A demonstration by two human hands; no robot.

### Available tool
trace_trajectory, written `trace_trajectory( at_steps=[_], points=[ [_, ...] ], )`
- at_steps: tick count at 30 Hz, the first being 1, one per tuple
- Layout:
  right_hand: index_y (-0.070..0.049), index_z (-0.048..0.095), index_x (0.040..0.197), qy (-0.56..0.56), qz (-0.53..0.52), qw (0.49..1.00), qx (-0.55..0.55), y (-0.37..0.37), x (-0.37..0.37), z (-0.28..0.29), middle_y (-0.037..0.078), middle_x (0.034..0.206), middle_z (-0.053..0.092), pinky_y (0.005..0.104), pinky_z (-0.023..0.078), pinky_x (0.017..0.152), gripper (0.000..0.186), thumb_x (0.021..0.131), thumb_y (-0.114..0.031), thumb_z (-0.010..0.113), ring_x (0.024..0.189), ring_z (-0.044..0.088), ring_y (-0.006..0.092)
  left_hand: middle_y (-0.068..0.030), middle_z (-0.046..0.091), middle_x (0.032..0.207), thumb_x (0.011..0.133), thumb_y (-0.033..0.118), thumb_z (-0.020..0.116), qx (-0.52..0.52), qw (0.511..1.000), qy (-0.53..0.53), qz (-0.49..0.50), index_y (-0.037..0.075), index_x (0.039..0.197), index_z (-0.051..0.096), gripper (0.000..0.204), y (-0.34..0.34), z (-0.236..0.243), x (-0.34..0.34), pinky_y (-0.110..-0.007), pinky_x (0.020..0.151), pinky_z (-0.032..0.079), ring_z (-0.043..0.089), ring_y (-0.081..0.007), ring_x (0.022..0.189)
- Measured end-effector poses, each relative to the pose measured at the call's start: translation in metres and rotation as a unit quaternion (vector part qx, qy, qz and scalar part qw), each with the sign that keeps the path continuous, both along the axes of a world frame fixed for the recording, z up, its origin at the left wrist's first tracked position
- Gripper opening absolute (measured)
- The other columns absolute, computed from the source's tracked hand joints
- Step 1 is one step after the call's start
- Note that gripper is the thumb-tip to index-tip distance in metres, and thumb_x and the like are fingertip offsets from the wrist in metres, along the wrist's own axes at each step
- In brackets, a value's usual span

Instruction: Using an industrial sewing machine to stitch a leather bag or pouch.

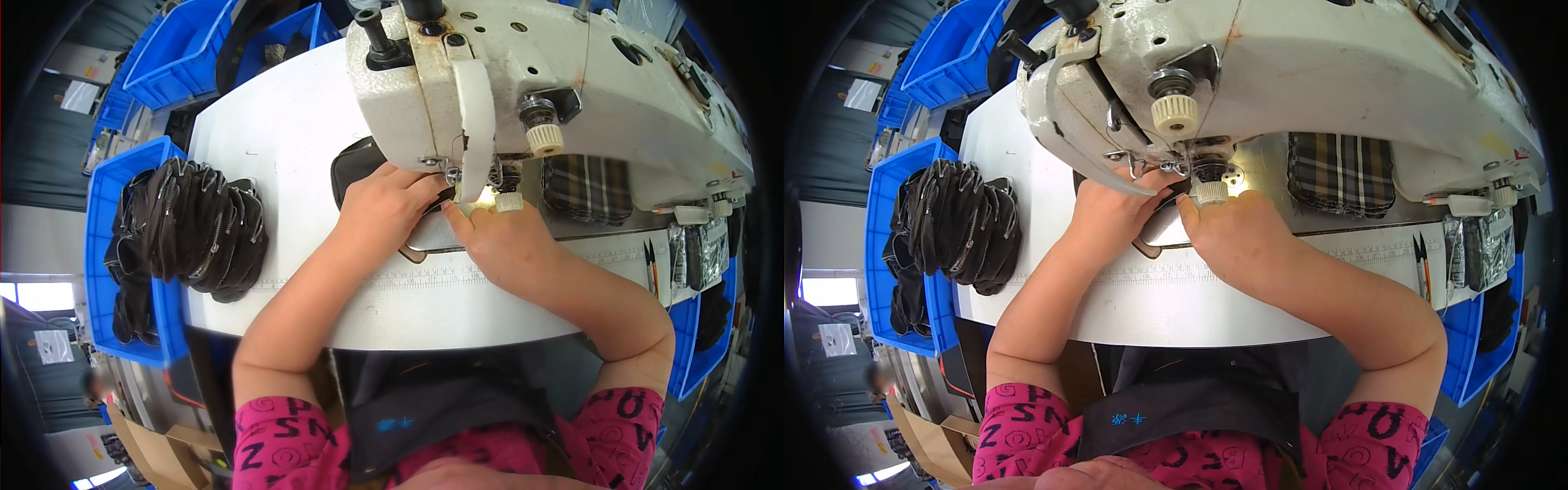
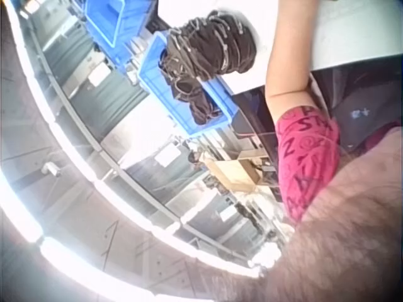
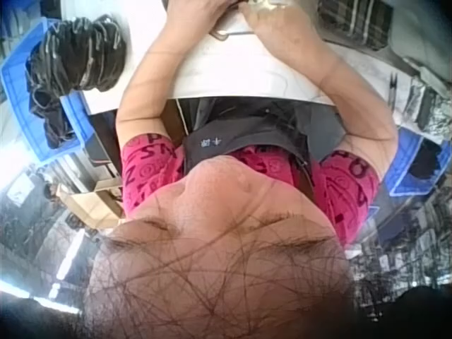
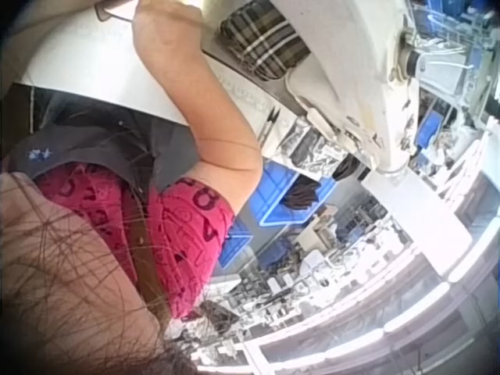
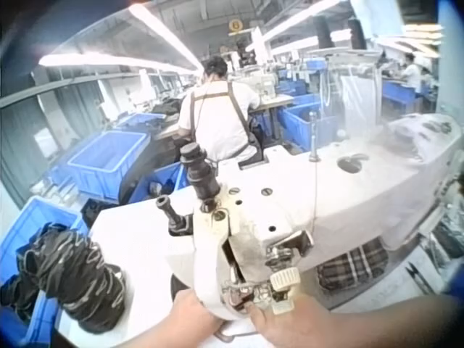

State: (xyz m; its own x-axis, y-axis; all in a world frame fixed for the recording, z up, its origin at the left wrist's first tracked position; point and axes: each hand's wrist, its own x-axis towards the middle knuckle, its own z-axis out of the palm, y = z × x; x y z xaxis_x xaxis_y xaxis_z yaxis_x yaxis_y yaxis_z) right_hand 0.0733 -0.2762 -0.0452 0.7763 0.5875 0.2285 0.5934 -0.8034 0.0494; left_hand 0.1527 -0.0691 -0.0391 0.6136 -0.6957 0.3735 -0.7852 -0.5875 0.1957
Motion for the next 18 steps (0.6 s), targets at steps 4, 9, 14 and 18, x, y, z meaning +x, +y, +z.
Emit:
trace_trajectory(
  at_steps=[4,9,14,18],
  points=[
    [0.001,0.068,0.129,0.002,-0.001,1.0,0.006,0.001,0.0,0.005,0.002,0.064,0.065,0.0333,0.048,0.049,0.05,0.08,-0.01,0.067,0.055,0.065,0.0179,-0.0013,0.074,0.101,0.081,0.012,0.077,-0.001,1.0,-0.001,-0.024,0.015,0.102,0.076,0.021,0.003,0.001,0.007,-0.035,0.076,0.06,0.071,-0.0246,0.096],
    [0.0,0.067,0.13,0.023,-0.012,1.0,0.007,0.001,-0.001,0.008,0.002,0.064,0.065,0.033,0.048,0.049,0.051,0.08,-0.011,0.067,0.054,0.065,0.0179,-0.0038,0.075,0.094,0.081,0.014,0.08,-0.029,0.999,0.027,-0.026,0.014,0.099,0.078,0.017,0.002,-0.003,0.015,-0.036,0.076,0.059,0.071,-0.0269,0.091],
    [-0.001,0.065,0.135,0.024,0.006,1.0,0.006,-0.001,0.001,0.006,0.001,0.063,0.065,0.0332,0.048,0.049,0.055,0.081,-0.011,0.067,0.053,0.065,0.018,-0.0055,0.075,0.093,0.082,0.015,0.081,-0.034,0.998,0.055,-0.023,0.013,0.097,0.079,0.015,0.001,-0.006,0.017,-0.039,0.076,0.058,0.071,-0.029,0.087],
    [-0.001,0.065,0.136,0.022,0.009,1.0,-0.011,0.001,0.001,0.007,0.002,0.063,0.065,0.0335,0.048,0.049,0.056,0.081,-0.011,0.066,0.053,0.065,0.0184,-0.0056,0.075,0.092,0.082,0.015,0.081,-0.06,0.996,0.061,-0.039,0.013,0.097,0.079,0.015,0.003,-0.008,0.018,-0.038,0.075,0.058,0.071,-0.0289,0.087]
  ],
)
